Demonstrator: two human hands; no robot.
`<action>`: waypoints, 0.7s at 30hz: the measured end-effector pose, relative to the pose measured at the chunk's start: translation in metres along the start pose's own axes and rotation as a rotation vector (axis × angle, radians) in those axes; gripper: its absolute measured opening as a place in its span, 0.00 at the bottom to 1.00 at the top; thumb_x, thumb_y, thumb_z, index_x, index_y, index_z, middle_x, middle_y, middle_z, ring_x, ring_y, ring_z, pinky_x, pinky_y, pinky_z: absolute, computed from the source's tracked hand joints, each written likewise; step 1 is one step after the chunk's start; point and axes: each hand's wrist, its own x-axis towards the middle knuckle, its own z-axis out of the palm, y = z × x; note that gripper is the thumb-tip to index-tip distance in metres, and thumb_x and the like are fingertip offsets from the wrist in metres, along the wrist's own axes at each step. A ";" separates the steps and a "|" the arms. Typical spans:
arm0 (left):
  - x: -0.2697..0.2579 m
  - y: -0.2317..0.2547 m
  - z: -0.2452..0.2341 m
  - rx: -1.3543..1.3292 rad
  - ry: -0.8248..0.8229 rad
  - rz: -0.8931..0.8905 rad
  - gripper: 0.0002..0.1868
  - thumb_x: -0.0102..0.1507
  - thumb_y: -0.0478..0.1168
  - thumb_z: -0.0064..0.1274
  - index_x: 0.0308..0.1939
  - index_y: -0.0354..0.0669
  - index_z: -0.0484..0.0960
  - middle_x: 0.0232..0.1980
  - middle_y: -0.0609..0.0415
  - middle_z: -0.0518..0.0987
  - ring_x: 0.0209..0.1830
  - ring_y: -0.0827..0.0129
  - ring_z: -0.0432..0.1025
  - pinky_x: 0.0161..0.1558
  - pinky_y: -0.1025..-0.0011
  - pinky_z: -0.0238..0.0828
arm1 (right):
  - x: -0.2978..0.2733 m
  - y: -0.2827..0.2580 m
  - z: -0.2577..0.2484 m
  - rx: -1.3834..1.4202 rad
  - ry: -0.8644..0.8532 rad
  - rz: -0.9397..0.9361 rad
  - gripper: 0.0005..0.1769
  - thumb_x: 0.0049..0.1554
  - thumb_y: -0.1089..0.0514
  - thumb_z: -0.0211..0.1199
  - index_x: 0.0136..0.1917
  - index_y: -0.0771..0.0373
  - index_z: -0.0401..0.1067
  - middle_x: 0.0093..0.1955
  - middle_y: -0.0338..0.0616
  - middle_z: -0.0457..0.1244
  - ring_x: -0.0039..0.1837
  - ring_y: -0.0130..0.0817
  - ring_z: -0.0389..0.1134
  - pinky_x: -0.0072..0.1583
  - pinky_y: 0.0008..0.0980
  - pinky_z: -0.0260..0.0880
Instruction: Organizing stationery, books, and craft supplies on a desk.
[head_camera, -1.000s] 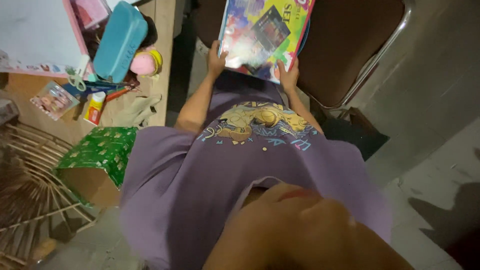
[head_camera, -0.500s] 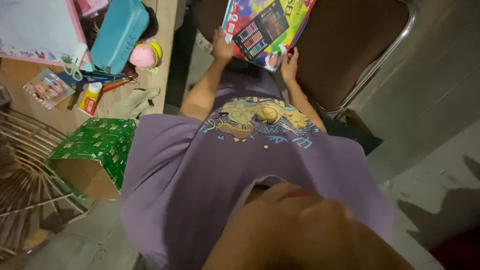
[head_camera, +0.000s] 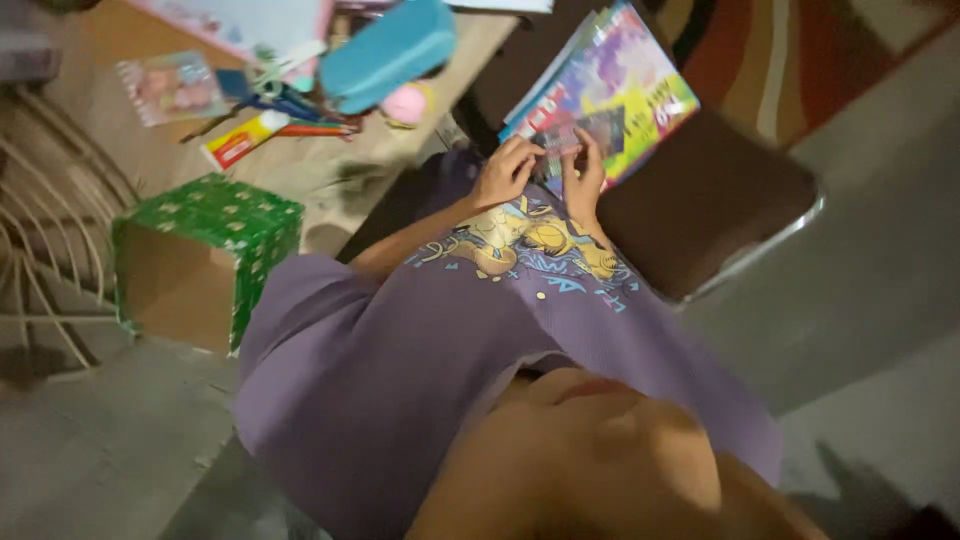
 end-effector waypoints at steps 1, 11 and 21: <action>0.004 0.002 -0.018 0.006 0.031 -0.001 0.09 0.66 0.27 0.51 0.49 0.37 0.79 0.43 0.44 0.74 0.46 0.53 0.73 0.49 0.62 0.71 | 0.008 -0.015 0.013 -0.001 -0.024 -0.021 0.21 0.64 0.66 0.62 0.70 0.64 0.68 0.53 0.41 0.63 0.54 0.26 0.64 0.56 0.26 0.67; 0.019 -0.001 -0.201 0.029 0.485 -0.137 0.09 0.67 0.29 0.51 0.52 0.39 0.79 0.48 0.46 0.77 0.48 0.55 0.75 0.49 0.62 0.74 | 0.091 -0.165 0.143 -0.132 -0.419 -0.350 0.19 0.66 0.67 0.62 0.70 0.65 0.68 0.51 0.47 0.64 0.51 0.33 0.67 0.54 0.31 0.69; -0.014 -0.066 -0.272 0.112 0.931 -0.320 0.13 0.67 0.30 0.52 0.56 0.40 0.76 0.56 0.44 0.71 0.56 0.52 0.71 0.49 0.61 0.73 | 0.161 -0.212 0.245 -0.239 -0.633 -0.624 0.19 0.64 0.72 0.62 0.68 0.65 0.69 0.52 0.53 0.62 0.54 0.48 0.68 0.58 0.41 0.68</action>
